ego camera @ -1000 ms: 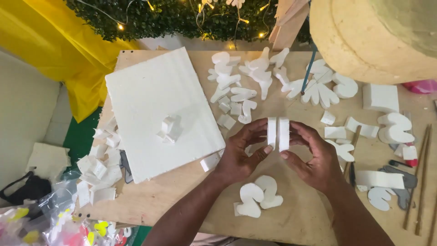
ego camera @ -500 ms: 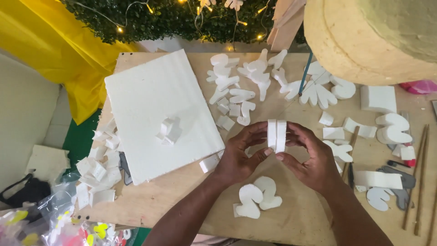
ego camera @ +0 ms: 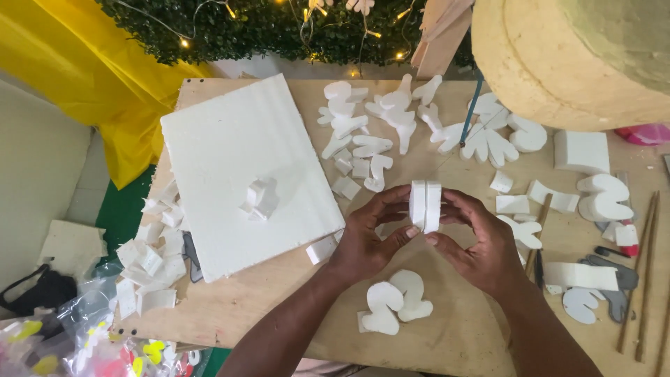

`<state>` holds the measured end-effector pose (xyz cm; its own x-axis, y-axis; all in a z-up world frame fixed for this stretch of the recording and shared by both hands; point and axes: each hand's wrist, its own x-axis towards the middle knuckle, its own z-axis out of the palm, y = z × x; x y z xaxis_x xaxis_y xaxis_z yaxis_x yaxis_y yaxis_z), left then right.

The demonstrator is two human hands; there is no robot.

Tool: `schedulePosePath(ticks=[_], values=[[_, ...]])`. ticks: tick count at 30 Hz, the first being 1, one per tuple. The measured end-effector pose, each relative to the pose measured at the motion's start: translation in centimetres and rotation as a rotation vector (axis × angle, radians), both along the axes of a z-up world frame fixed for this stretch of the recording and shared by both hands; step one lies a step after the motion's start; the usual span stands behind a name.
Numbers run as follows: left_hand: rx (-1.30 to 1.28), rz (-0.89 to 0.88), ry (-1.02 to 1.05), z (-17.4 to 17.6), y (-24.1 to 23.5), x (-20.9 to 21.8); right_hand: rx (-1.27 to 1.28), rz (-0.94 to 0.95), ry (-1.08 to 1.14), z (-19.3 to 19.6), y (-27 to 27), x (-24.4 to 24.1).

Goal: Assembling various pre-cut white foam shapes and letters on a wooden workbench.

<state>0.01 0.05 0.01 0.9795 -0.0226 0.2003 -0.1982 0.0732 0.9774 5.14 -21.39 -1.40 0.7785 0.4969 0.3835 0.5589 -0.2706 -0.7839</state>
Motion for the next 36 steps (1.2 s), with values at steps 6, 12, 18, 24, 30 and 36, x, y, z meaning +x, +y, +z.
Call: schedulePosePath(ticks=[6, 12, 18, 24, 30, 36], values=[[-0.009, -0.011, 0.004, -0.22, -0.15, -0.18, 0.003, 0.011, -0.010, -0.53, -0.32, 0.13], [-0.010, -0.020, 0.007, 0.17, -0.09, -0.07, -0.018, 0.005, -0.044, -0.12, -0.12, 0.18], [-0.001, -0.028, -0.006, 0.30, -0.07, -0.04, -0.032, 0.008, -0.053, -0.36, -0.25, 0.25], [-0.007, -0.038, 0.015, -0.52, 0.01, 0.04, -0.043, 0.012, -0.059, -0.12, -0.25, 0.20], [-0.002, -0.029, 0.017, -0.12, 0.06, -0.11, -0.030, -0.002, -0.066, -0.30, -0.42, 0.30], [0.034, -0.038, 0.005, 0.33, 0.18, -0.12, -0.059, 0.024, -0.065, -0.01, -0.10, 0.08]])
